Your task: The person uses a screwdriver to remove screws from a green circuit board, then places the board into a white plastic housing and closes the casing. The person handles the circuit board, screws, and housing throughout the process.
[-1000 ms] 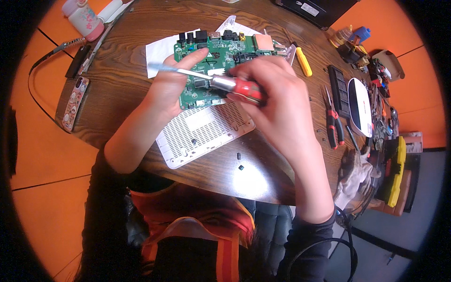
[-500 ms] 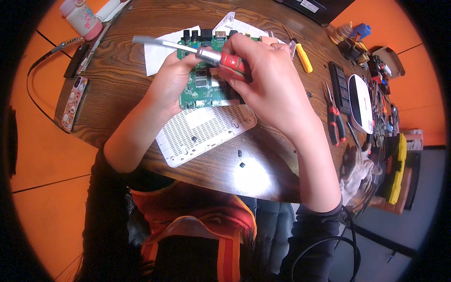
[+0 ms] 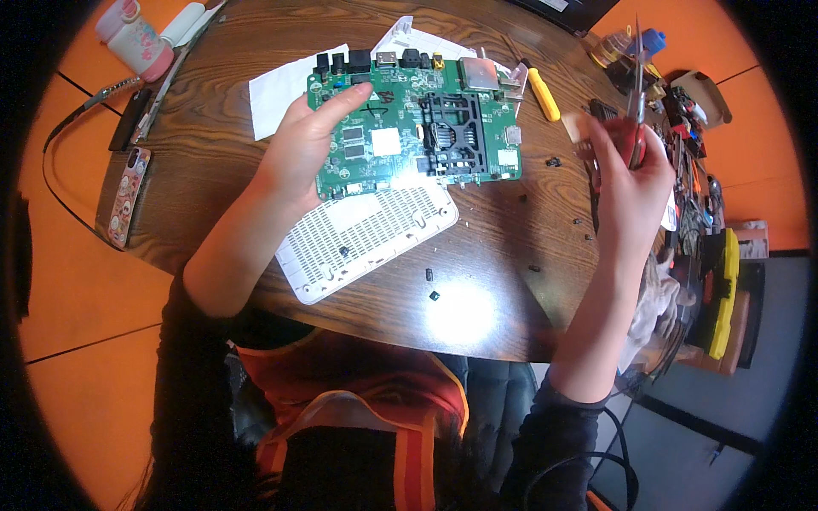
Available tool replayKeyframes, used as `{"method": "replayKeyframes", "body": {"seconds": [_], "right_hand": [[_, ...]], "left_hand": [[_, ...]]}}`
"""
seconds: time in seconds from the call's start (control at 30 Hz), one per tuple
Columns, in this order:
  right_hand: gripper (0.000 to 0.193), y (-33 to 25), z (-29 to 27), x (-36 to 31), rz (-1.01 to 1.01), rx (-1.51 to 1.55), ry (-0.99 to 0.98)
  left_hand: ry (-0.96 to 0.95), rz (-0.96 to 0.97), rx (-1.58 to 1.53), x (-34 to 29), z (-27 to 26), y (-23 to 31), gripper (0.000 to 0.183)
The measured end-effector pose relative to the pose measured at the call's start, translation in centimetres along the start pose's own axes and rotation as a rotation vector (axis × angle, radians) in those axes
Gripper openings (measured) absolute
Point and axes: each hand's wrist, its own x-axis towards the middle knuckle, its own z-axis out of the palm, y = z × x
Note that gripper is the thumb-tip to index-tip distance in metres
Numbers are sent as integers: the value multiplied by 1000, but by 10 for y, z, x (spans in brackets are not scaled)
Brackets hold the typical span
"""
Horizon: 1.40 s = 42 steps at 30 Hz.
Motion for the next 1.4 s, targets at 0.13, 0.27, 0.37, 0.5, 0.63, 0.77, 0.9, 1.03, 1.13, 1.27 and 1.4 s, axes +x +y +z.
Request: {"method": "replayKeyframes", "body": {"seconds": [0.13,0.27,0.37,0.5,0.63,0.77,0.9,1.03,1.13,1.27,1.4], "right_hand": [[14,43,-11,-2,260,-5,-121],[25,49,-9,-7,194,-76,-87],[30,26,-7,-19,90,-15,-19],[22,-3,5,-54,-149,158,-122],[35,2,24,-68,-383,131,-74],[28,19,8,-48,-194,192,128],[28,47,-7,-21,40,-112,64],[24,66,-8,-16,19,-190,-20],[18,67,2,-20,56,-102,-29],[17,65,28,-24,-137,-263,-136],[20,76,41,-19,-402,-377,-182]], "left_hand": [[-16,17,-37,1,1,-1,20],[0,-12,-43,0,2,0,22],[40,2,-98,-1,6,-1,22],[99,38,-214,-4,10,-5,18],[92,65,-223,-4,10,-5,23],[323,-44,-92,-5,6,3,28],[135,109,-103,-2,-3,14,37],[77,183,-45,-7,-13,21,35],[135,302,456,-11,-14,20,45],[147,434,984,-13,-13,22,55],[287,321,662,-8,-17,20,52]]}}
